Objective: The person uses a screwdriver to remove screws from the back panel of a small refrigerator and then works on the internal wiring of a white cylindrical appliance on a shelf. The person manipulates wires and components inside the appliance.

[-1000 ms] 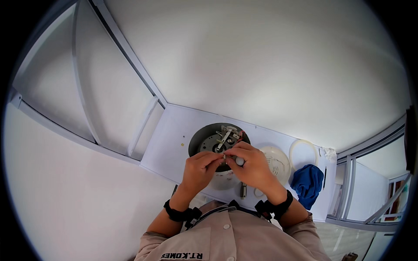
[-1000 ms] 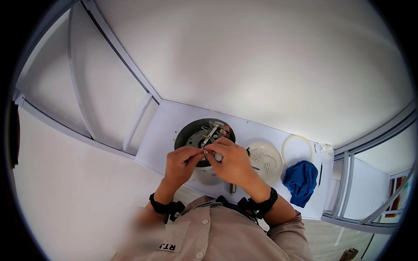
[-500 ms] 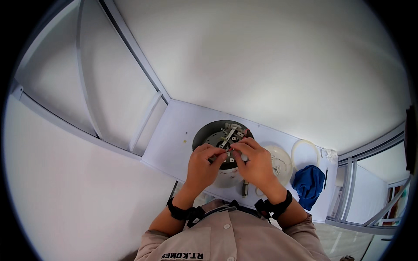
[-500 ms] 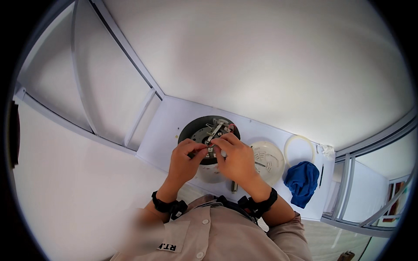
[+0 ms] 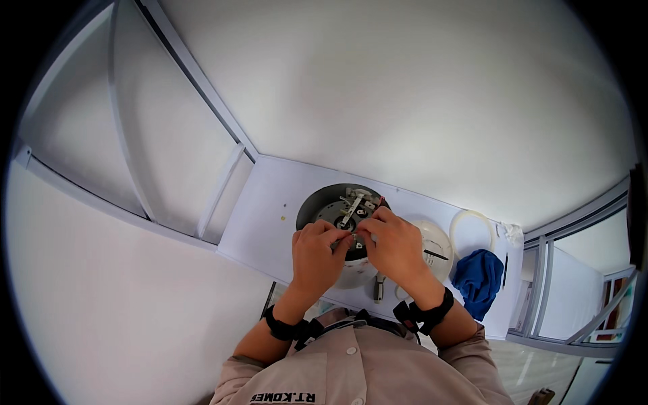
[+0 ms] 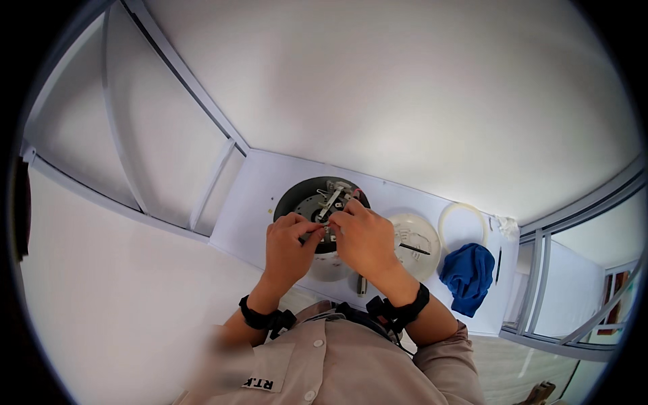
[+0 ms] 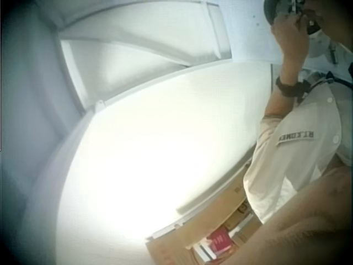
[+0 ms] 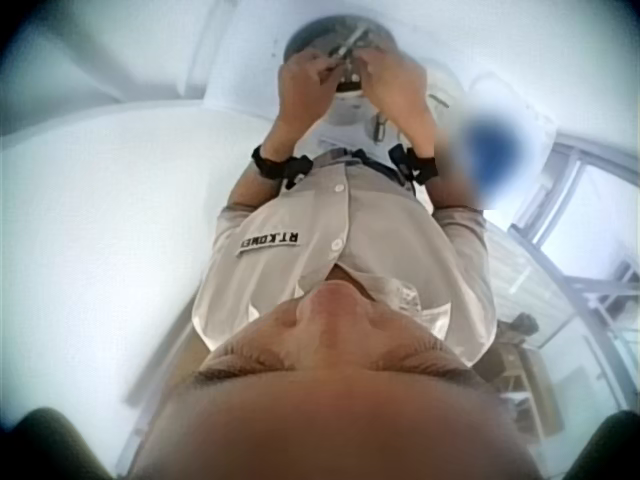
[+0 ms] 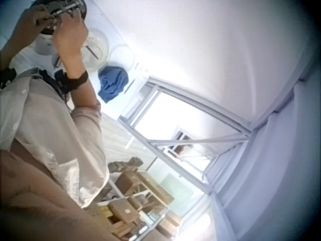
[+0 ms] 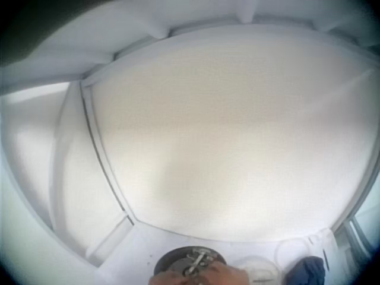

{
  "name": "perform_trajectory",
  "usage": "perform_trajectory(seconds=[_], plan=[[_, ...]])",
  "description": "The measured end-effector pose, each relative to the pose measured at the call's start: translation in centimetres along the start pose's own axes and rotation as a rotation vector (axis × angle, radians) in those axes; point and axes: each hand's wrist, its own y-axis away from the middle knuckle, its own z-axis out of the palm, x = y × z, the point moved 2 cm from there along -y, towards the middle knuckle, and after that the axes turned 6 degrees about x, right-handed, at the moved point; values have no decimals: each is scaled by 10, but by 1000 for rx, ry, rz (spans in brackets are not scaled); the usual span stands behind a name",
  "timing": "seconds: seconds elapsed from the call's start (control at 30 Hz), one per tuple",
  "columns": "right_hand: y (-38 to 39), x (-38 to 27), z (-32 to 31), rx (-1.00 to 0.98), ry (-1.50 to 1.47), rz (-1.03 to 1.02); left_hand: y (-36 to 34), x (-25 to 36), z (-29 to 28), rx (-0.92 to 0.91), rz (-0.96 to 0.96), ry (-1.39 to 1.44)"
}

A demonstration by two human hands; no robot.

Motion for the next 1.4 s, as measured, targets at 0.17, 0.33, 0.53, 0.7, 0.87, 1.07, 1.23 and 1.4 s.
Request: perform_trajectory(seconds=[0.17, 0.33, 0.53, 0.7, 0.87, 1.07, 1.23, 1.4], plan=[[0, 4, 1, -30, 14, 5, 0, 7, 2, 76, 113, -93], [-6, 9, -3, -123, 6, -29, -3, 9, 0, 44, 144, -108], [-14, 27, -4, -271, -63, 79, -12, 3, 5, -118, 73, 92], [-21, 39, -5, -434, -180, 242, -10, 4, 9, -179, -209, 278], [-29, 36, -6, -561, -153, 260, -8, 10, 5, -127, -148, 200], [-32, 27, -1, -458, -98, 57, -2, 7, 3, -50, -56, 113], [-35, 29, -4, -509, -114, 142, 0, 5, 8, -32, 2, 87], [-30, 31, 0, -504, -131, 193, 0, 1, 7, -16, -72, 126]])
